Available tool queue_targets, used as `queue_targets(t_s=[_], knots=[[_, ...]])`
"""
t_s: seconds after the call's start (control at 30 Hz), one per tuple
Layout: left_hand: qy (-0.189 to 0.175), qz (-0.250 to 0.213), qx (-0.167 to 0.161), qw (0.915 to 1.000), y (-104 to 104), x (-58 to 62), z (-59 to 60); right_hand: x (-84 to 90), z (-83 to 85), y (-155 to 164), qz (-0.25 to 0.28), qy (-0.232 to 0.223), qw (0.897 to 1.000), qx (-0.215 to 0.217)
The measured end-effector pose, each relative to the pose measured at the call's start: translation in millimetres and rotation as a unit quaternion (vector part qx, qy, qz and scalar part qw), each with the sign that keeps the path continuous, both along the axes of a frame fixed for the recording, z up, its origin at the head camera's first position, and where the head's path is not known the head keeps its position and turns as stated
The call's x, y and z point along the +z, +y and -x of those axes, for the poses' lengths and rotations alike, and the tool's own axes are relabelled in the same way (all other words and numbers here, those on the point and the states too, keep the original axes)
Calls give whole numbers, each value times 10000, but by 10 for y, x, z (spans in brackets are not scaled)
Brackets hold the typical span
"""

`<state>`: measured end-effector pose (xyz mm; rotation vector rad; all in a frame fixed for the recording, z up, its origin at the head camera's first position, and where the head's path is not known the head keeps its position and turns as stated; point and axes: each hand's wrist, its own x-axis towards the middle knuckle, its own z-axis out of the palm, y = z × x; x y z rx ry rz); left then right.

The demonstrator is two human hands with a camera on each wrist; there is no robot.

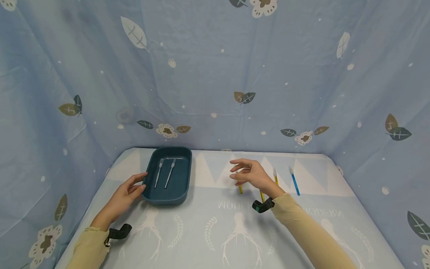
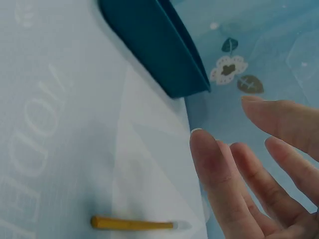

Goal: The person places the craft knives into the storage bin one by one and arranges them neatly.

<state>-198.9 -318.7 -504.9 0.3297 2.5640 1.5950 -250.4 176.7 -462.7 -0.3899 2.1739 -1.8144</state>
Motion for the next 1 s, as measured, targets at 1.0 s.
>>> queue_targets(t_s=[1.0], knots=[[-41, -66, -24, 10000, 1, 21, -9, -413, 184, 261, -440, -724, 9950, -538]])
